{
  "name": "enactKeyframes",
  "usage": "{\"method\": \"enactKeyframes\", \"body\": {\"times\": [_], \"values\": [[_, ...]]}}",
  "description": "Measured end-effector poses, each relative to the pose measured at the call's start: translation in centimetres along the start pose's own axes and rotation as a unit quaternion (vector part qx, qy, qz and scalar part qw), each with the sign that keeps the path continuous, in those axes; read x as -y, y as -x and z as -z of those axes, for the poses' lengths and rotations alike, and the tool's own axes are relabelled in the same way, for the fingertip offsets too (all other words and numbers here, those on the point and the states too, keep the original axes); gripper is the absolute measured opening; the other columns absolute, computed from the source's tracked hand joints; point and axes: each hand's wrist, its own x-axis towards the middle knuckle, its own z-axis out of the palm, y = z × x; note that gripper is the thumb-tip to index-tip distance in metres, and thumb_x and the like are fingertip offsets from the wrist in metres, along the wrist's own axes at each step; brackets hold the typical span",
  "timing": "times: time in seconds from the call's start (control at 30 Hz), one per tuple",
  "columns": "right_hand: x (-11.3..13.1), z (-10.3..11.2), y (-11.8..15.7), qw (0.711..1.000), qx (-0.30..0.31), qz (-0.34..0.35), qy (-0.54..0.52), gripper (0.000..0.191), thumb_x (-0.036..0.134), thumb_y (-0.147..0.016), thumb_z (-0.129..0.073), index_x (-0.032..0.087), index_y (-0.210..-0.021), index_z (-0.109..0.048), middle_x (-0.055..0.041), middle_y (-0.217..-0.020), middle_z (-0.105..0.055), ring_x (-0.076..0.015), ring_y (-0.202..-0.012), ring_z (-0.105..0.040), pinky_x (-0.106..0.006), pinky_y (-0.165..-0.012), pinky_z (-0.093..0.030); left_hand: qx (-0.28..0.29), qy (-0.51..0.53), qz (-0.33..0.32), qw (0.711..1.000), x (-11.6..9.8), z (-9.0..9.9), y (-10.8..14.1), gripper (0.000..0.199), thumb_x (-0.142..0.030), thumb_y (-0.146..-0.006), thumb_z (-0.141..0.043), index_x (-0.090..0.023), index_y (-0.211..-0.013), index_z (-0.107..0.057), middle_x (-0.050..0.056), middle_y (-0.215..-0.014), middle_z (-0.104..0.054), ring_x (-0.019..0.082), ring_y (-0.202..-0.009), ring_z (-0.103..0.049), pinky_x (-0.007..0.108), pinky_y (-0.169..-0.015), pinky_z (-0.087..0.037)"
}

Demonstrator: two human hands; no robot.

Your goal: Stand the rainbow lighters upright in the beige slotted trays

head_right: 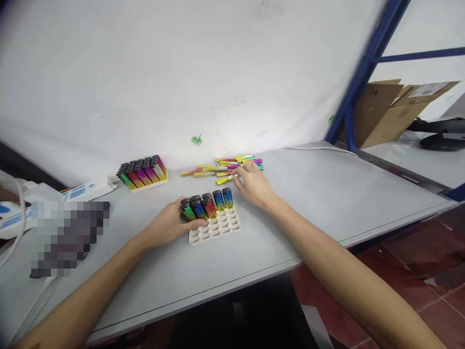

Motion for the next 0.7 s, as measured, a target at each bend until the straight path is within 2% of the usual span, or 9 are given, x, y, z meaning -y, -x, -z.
{"method": "enactKeyframes", "body": {"times": [0.1,0.2,0.33,0.47,0.57,0.63,0.7], "values": [[-1.0,-1.1,-0.1,0.997,0.054,-0.022,0.054,0.035,0.03,-0.097,-0.05,0.018,-0.126,-0.064,-0.0137,-0.108,-0.06,-0.0285,-0.103,-0.052,-0.043,-0.09,-0.045,-0.002,-0.001,-0.002,1.0,0.0,0.0,0.0,0.046,-0.062,-0.077,-0.068,-0.023,-0.1,-0.066,0.005,-0.1,-0.069,0.027,-0.094,-0.066,0.039,-0.083,-0.053],[-1.3,-1.8,-0.2,0.992,0.088,-0.033,0.088,0.041,0.036,-0.096,-0.051,0.02,-0.133,-0.061,-0.0149,-0.112,-0.058,-0.0295,-0.104,-0.052,-0.045,-0.093,-0.044,-0.004,0.001,-0.003,1.0,0.1,0.0,0.0,0.045,-0.062,-0.076,-0.068,-0.023,-0.097,-0.066,0.005,-0.098,-0.069,0.028,-0.093,-0.066,0.038,-0.082,-0.053],[-1.4,-2.5,-0.3,0.988,0.097,-0.065,0.103,0.038,0.042,-0.094,-0.053,0.019,-0.122,-0.064,-0.0159,-0.114,-0.059,-0.0325,-0.11,-0.051,-0.047,-0.094,-0.042,-0.003,-0.003,-0.004,1.0,0.1,0.1,0.0,0.044,-0.061,-0.076,-0.068,-0.022,-0.096,-0.066,0.006,-0.097,-0.068,0.028,-0.095,-0.065,0.037,-0.082,-0.052],[-1.8,-2.4,-0.5,0.987,0.097,-0.086,0.092,0.031,0.037,-0.092,-0.054,0.014,-0.111,-0.066,-0.0174,-0.112,-0.06,-0.0331,-0.111,-0.051,-0.047,-0.094,-0.042,0.002,-0.002,-0.011,1.0,0.1,0.1,0.0,0.044,-0.061,-0.078,-0.067,-0.022,-0.098,-0.066,0.005,-0.098,-0.068,0.028,-0.096,-0.065,0.037,-0.083,-0.052],[-2.1,-1.8,-0.7,0.99,0.078,-0.113,0.04,0.023,0.033,-0.09,-0.057,0.014,-0.099,-0.067,-0.0161,-0.108,-0.062,-0.032,-0.112,-0.052,-0.046,-0.095,-0.042,0.004,-0.006,-0.016,1.0,0.1,0.1,0.0,0.043,-0.06,-0.079,-0.067,-0.023,-0.099,-0.066,0.005,-0.099,-0.068,0.027,-0.096,-0.065,0.037,-0.085,-0.051],[-2.1,-1.3,-0.8,0.986,0.042,-0.152,-0.052,0.02,0.035,-0.087,-0.06,0.016,-0.093,-0.064,-0.013,-0.107,-0.065,-0.0286,-0.109,-0.055,-0.043,-0.094,-0.043,0.005,-0.006,-0.015,1.0,0.0,0.2,0.1,0.043,-0.061,-0.079,-0.067,-0.023,-0.098,-0.066,0.005,-0.098,-0.068,0.027,-0.095,-0.065,0.037,-0.085,-0.051],[-1.8,-0.8,-1.0,0.966,0.002,-0.194,-0.174,0.022,0.041,-0.087,-0.06,0.019,-0.09,-0.057,-0.0094,-0.104,-0.068,-0.0238,-0.101,-0.06,-0.04,-0.091,-0.045,0.004,-0.005,-0.013,1.0,0.0,0.2,0.1,0.042,-0.06,-0.079,-0.067,-0.023,-0.098,-0.066,0.005,-0.097,-0.068,0.027,-0.094,-0.065,0.038,-0.084,-0.052]]}}
